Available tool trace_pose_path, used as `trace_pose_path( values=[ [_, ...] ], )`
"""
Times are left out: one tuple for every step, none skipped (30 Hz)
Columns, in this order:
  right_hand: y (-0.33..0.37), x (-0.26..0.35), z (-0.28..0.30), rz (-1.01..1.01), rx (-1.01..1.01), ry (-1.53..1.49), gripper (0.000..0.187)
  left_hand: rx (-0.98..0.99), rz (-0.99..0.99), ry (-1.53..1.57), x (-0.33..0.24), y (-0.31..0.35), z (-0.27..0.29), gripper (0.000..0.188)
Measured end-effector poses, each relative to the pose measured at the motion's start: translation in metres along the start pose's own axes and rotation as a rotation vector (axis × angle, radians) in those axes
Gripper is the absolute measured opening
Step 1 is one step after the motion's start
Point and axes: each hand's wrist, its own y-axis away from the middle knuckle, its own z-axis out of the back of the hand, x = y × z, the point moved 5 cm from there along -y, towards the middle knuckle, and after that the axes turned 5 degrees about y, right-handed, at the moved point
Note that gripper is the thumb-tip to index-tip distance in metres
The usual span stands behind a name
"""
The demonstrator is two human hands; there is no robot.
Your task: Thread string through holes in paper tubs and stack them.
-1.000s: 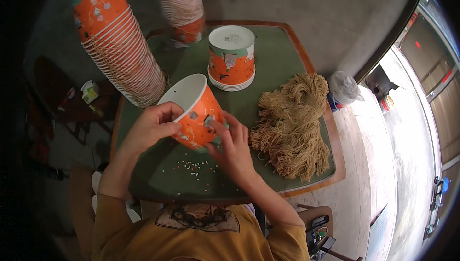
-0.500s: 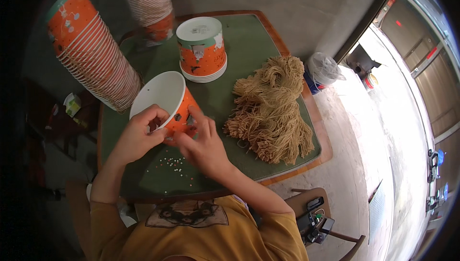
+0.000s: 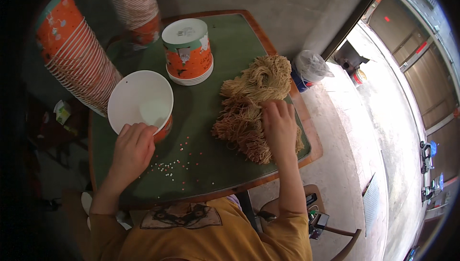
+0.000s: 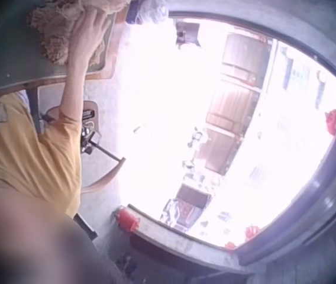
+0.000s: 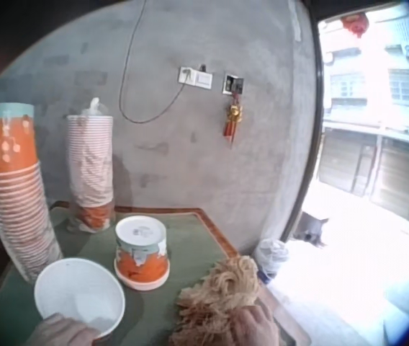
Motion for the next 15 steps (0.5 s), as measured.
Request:
trace_pose_path(
  values=[
    [0.000, -0.007, 0.004, -0.006, 0.000, 0.046, 0.016, 0.015, 0.004, 0.002, 0.006, 0.003, -0.007, 0.034],
    [0.001, -0.008, 0.006, -0.006, 0.012, 0.103, 0.017, 0.030, 0.008, 0.003, 0.011, 0.005, -0.013, 0.035],
    [0.000, -0.010, 0.004, -0.003, 0.011, 0.106, 0.017, 0.026, 0.008, 0.005, 0.016, 0.009, -0.016, 0.035],
    [0.003, -0.015, -0.002, -0.003, 0.045, 0.123, 0.017, 0.006, 0.023, 0.007, 0.020, 0.011, -0.018, 0.036],
    [0.006, -0.019, -0.007, -0.002, 0.080, 0.139, 0.016, -0.013, 0.038, 0.009, 0.021, 0.012, -0.018, 0.036],
    [0.007, -0.022, -0.010, -0.005, 0.079, 0.145, 0.016, -0.015, 0.034, 0.013, 0.020, 0.012, -0.018, 0.036],
    [0.007, -0.022, -0.015, 0.021, 0.087, 0.161, 0.015, -0.019, 0.058, 0.041, 0.020, 0.012, -0.017, 0.037],
    [0.006, -0.021, -0.018, 0.049, 0.095, 0.177, 0.014, -0.023, 0.083, 0.069, 0.021, 0.011, -0.015, 0.039],
    [0.005, -0.019, -0.017, 0.049, 0.093, 0.178, 0.014, -0.025, 0.083, 0.069, 0.019, 0.010, -0.014, 0.039],
    [0.004, -0.014, -0.014, 0.056, 0.054, 0.132, 0.011, -0.071, 0.069, 0.092, 0.016, 0.010, -0.009, 0.041],
    [0.003, -0.009, -0.011, 0.063, 0.016, 0.086, 0.009, -0.117, 0.055, 0.116, 0.014, 0.010, -0.005, 0.043],
    [0.000, -0.004, -0.010, 0.066, 0.017, 0.083, 0.009, -0.117, 0.059, 0.113, 0.013, 0.011, -0.004, 0.043],
    [-0.002, 0.000, -0.006, 0.075, -0.013, 0.065, 0.008, -0.148, 0.022, 0.119, 0.010, 0.012, -0.001, 0.045],
    [-0.003, 0.002, -0.004, 0.084, -0.043, 0.048, 0.007, -0.180, -0.017, 0.126, 0.006, 0.013, 0.002, 0.046],
    [-0.002, 0.000, -0.005, 0.084, -0.041, 0.048, 0.007, -0.179, -0.016, 0.128, 0.004, 0.014, 0.003, 0.046]
  ],
)
